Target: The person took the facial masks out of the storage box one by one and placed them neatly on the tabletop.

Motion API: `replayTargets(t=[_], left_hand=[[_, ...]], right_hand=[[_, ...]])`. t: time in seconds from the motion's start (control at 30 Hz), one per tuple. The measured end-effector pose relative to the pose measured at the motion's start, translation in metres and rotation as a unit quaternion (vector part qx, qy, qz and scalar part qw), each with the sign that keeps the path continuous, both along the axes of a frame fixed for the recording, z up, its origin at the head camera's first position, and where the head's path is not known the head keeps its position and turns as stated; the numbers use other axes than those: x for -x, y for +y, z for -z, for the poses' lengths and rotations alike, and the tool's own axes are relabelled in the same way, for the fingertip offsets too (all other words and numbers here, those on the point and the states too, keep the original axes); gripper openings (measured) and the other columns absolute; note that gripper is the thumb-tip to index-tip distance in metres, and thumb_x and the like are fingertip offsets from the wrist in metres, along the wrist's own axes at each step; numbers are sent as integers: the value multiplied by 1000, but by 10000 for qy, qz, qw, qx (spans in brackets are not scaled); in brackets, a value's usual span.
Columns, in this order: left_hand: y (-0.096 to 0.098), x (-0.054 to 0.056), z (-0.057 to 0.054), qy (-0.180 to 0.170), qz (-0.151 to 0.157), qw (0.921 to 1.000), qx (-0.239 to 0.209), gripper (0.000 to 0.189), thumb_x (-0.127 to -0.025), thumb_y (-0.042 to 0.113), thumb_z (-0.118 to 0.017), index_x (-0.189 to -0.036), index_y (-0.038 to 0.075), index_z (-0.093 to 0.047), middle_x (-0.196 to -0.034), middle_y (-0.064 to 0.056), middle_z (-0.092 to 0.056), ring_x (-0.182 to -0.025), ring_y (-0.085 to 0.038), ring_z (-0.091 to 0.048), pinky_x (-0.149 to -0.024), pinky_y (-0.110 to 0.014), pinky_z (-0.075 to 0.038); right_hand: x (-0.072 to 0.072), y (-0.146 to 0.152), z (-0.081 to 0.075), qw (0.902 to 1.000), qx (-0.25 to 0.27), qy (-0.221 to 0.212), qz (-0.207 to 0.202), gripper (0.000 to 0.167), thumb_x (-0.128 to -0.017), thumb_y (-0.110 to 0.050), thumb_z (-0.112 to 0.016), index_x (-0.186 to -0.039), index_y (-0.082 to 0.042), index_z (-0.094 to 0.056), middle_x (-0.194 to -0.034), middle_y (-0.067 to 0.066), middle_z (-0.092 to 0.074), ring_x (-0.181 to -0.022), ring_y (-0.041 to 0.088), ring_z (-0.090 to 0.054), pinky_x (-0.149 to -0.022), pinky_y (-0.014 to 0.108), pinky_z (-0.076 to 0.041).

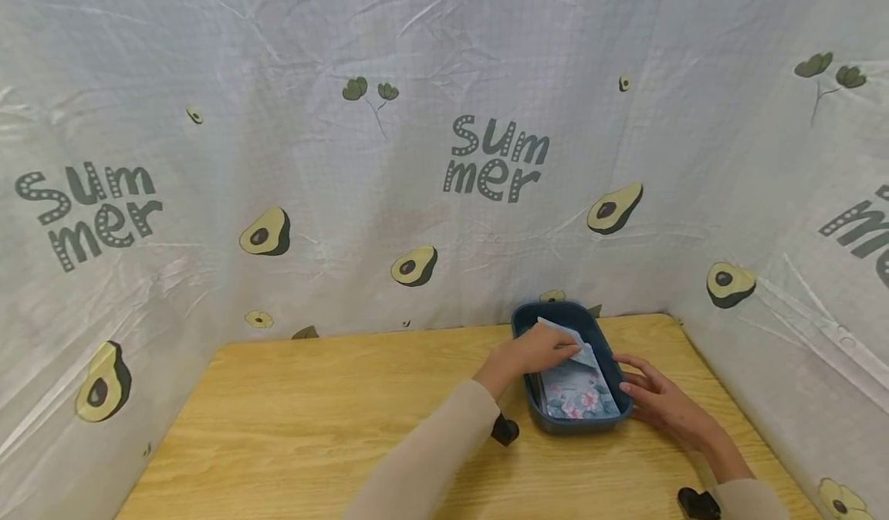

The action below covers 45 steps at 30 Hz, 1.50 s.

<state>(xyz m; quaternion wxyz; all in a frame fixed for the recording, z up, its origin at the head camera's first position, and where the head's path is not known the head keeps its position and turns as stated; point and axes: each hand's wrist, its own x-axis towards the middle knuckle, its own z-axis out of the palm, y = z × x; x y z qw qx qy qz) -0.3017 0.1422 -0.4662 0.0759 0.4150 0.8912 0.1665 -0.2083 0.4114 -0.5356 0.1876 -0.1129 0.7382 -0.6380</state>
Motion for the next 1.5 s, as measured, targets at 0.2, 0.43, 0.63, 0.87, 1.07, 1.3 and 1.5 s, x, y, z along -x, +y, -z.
replayTargets(t=[0.2, 0.43, 0.63, 0.87, 1.07, 1.3, 1.5], left_hand=[[4, 0, 11, -166, -1667, 9834, -701, 29, -102, 23, -65, -129, 17, -71, -153, -7, -49, -149, -19, -34, -113, -27, -38], [8, 4, 13, -840, -2492, 9557, -1320, 42, -95, 16, -74, -137, 16, -66, -158, -15, -41, -148, -29, -35, -105, -31, -47], [8, 2, 19, -1275, -2602, 9389, -1858, 48, -93, 13, -75, -140, 16, -63, -141, -3, -61, -133, -25, -53, -95, -30, -53], [0, 2, 20, -1312, -2558, 9223, -2582, 50, -87, 6, -80, -135, 10, -67, -134, -7, -66, -120, -21, -62, -91, -27, -54], [-7, 2, 16, -1802, -2417, 8945, -3300, 51, -84, -2, -79, -133, 8, -68, -136, -6, -66, -123, -16, -59, -89, -25, -53], [-31, 3, 18, -2420, -2365, 8500, -4036, 51, -84, -4, -79, -132, 12, -70, -134, -4, -67, -110, -13, -64, -82, -25, -57], [-65, -3, 6, -2566, -2338, 8420, -4131, 48, -86, 5, -81, -132, 14, -70, -130, -5, -68, -92, -12, -69, -75, -29, -59]], right_hand=[[-1, -3, 0, 9994, -266, 44, 225, 59, -111, -20, -44, -161, -14, -15, -157, 19, -30, -120, -8, -53, -94, 29, -53], [-2, -5, -2, 9996, -188, 54, 226, 60, -111, -20, -45, -161, -11, -14, -160, 37, -10, -119, -10, -52, -94, 31, -54], [-3, -6, 5, 9998, -160, 71, 136, 59, -111, -19, -43, -161, -11, -14, -160, 37, -10, -120, -7, -53, -95, 32, -53], [-1, -5, 8, 9994, -229, 116, 223, 59, -111, -20, -45, -161, -11, -15, -161, 36, -13, -121, -6, -52, -99, 40, -53], [-1, -3, 5, 9988, -341, 6, 346, 62, -110, -22, -47, -162, -12, -14, -162, 34, -14, -126, 6, -53, -102, 48, -51], [2, -3, 8, 9992, -232, -49, 328, 62, -110, -22, -46, -162, -13, -14, -162, 35, -12, -122, -1, -54, -100, 42, -52], [5, 0, 6, 9992, -216, 3, 337, 61, -110, -23, -46, -162, -16, -15, -161, 32, -16, -121, -4, -54, -99, 38, -53]])
